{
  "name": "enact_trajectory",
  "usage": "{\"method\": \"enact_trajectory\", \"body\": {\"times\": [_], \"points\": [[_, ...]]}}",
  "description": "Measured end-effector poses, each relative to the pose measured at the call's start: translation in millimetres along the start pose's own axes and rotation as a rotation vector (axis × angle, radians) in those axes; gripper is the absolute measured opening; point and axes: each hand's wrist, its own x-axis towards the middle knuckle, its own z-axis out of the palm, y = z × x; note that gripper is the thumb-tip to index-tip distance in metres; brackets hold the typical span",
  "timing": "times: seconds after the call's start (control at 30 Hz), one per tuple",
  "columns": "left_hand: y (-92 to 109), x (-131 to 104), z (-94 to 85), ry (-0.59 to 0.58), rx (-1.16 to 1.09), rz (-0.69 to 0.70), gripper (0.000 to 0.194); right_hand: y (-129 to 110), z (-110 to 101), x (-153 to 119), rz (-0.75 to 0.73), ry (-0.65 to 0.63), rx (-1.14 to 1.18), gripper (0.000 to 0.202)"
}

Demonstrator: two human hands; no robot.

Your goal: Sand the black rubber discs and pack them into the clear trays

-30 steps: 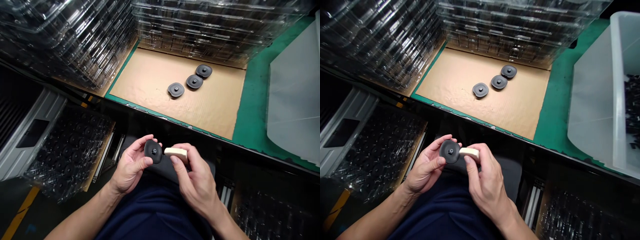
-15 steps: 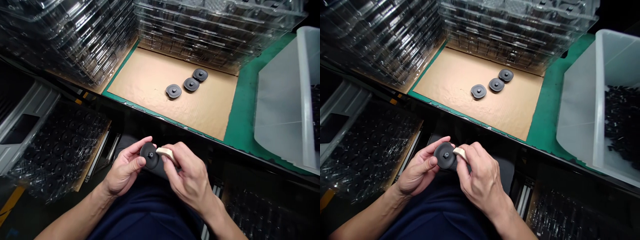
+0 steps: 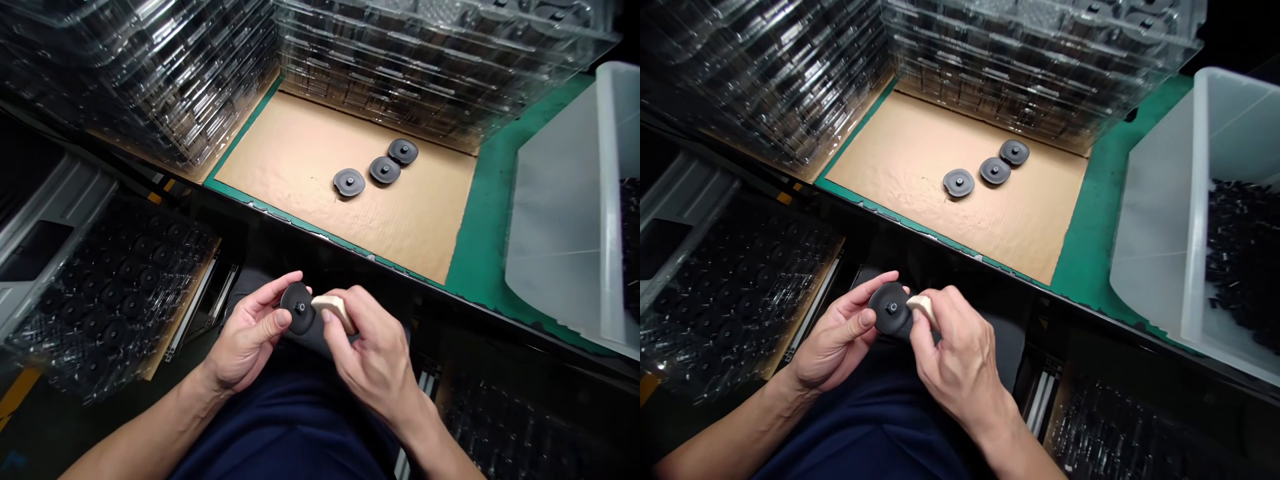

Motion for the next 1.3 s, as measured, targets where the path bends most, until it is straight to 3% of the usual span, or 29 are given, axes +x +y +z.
{"method": "enact_trajectory", "body": {"times": [0.1,0.23,0.37,0.43,0.53,0.67,0.77,0.9,1.03,1.2,1.3], "points": [[0,1,-0.9,-0.001,-0.001,-0.023,0.047,2,0,1,-0.005,-0.133,0.108,0.016],[0,1,-1.9,0.046,0.019,-0.085,0.043,5,-1,4,-0.103,0.023,-0.072,0.022],[-1,0,-2.5,0.149,0.03,-0.119,0.042,2,-2,1,-0.07,-0.164,-0.01,0.015],[-1,0,-2.7,0.124,0.042,-0.163,0.042,0,-1,-2,-0.065,-0.159,-0.029,0.015],[-1,0,-2.7,0.069,0.053,-0.191,0.043,-3,1,-5,-0.064,-0.034,-0.097,0.016],[1,1,-3.4,0.092,0.032,-0.204,0.044,-6,2,-6,-0.037,-0.171,0.003,0.017],[4,2,-5.3,0.056,0.036,-0.219,0.046,-6,0,-5,-0.038,-0.068,-0.046,0.013],[5,2,-7.1,0.063,0.029,-0.208,0.043,-5,1,-4,-0.074,-0.18,-0.002,0.017],[4,1,-5.8,-0.043,0.046,-0.232,0.042,-4,4,-4,-0.133,-0.023,-0.159,0.014],[6,0,-6.7,0.075,0.039,-0.16,0.04,-7,4,-7,-0.026,-0.123,0.003,0.014],[7,0,-7.5,-0.059,0.094,-0.239,0.043,-7,4,-5,-0.14,-0.061,-0.111,0.016]]}}
